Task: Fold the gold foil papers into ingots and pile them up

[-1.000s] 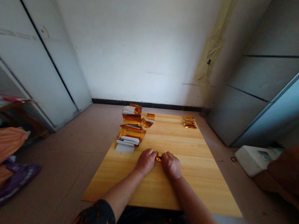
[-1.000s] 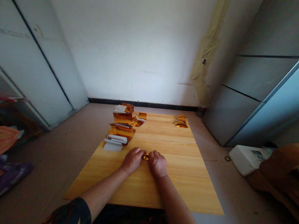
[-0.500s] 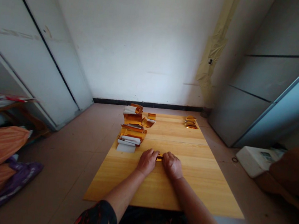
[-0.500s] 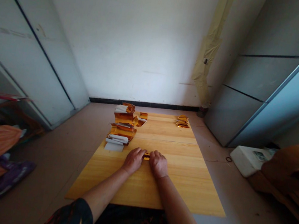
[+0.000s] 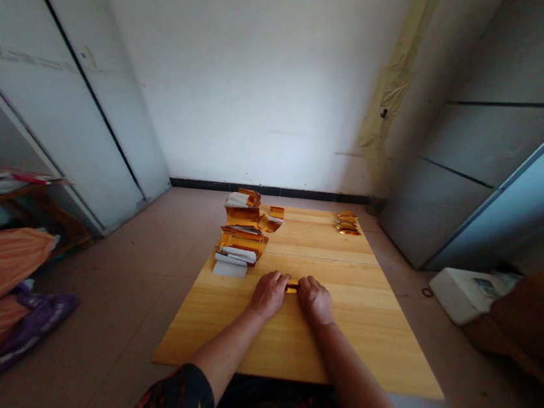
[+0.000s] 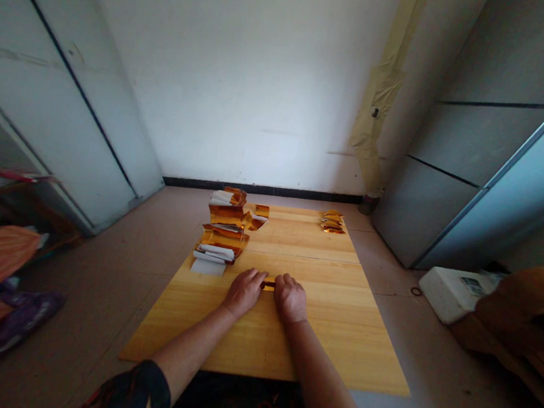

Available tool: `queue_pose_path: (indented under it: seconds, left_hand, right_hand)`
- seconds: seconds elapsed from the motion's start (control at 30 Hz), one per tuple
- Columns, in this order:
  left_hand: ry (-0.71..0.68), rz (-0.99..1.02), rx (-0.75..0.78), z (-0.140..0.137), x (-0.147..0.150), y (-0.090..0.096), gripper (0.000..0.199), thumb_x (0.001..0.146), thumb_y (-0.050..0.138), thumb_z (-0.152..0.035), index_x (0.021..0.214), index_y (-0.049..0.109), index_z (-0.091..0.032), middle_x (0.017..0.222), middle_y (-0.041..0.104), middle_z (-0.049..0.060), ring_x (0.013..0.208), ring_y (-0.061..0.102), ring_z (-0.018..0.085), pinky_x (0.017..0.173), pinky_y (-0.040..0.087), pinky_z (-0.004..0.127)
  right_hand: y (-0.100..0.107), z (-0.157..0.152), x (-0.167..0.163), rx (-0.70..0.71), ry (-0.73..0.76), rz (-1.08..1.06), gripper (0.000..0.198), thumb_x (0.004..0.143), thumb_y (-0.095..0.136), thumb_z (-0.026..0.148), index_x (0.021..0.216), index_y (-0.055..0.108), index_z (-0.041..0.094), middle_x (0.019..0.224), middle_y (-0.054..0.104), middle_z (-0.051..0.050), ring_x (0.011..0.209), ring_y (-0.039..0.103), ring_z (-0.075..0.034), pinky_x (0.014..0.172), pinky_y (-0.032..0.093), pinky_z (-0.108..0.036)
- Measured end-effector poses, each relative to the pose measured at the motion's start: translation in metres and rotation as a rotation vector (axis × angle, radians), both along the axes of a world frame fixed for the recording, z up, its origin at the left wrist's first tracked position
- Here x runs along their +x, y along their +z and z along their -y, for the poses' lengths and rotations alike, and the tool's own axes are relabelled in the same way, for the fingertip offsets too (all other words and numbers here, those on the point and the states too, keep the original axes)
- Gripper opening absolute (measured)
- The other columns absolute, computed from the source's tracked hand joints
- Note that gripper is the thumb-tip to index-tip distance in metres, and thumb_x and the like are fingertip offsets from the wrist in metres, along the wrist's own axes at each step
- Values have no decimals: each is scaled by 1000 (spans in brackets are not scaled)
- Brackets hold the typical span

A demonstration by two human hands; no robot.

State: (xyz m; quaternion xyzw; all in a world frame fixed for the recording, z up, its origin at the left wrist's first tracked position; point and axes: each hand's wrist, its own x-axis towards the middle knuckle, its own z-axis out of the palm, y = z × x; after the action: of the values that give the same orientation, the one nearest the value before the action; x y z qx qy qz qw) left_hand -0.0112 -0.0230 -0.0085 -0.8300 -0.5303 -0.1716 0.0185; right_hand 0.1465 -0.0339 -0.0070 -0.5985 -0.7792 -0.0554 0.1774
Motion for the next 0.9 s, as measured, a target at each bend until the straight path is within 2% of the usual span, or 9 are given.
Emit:
queue_pose_path:
  seconds: [0.27, 0.43, 0.63, 0.9]
  left_hand:
    - [-12, 107, 36, 3, -5, -3, 31, 78, 52, -14, 108, 58, -19, 91, 62, 7, 88, 57, 20, 80, 46, 33]
    - [-16, 221, 19, 0, -6, -8, 28, 75, 50, -8, 100, 60, -18, 88, 65, 5, 86, 59, 18, 81, 46, 29]
    - [73, 288, -4, -3, -4, -4, 19, 76, 50, -9, 90, 58, -20, 83, 65, 3, 79, 60, 15, 75, 45, 26]
    - [78, 318, 6, -3, 5, -2, 12, 77, 48, -9, 78, 54, -20, 71, 59, 0, 69, 56, 14, 67, 42, 23]
  right_hand:
    - [0, -1, 3, -45, -25, -124, 15, 85, 45, 16, 80, 60, 20, 79, 61, -2, 68, 54, -11, 59, 31, -20]
    - [-3, -2, 11, -52, 25, -318, 12, 82, 48, 20, 83, 60, 20, 82, 61, -2, 68, 56, -12, 61, 37, -20]
    - [-6, -3, 27, -46, 103, -581, 12, 76, 54, 25, 84, 61, 19, 80, 62, -3, 66, 57, -13, 61, 44, -22]
    - [-4, -8, 32, -111, 97, -615, 11, 75, 49, 20, 73, 60, 19, 72, 63, -3, 68, 58, -14, 64, 45, -23]
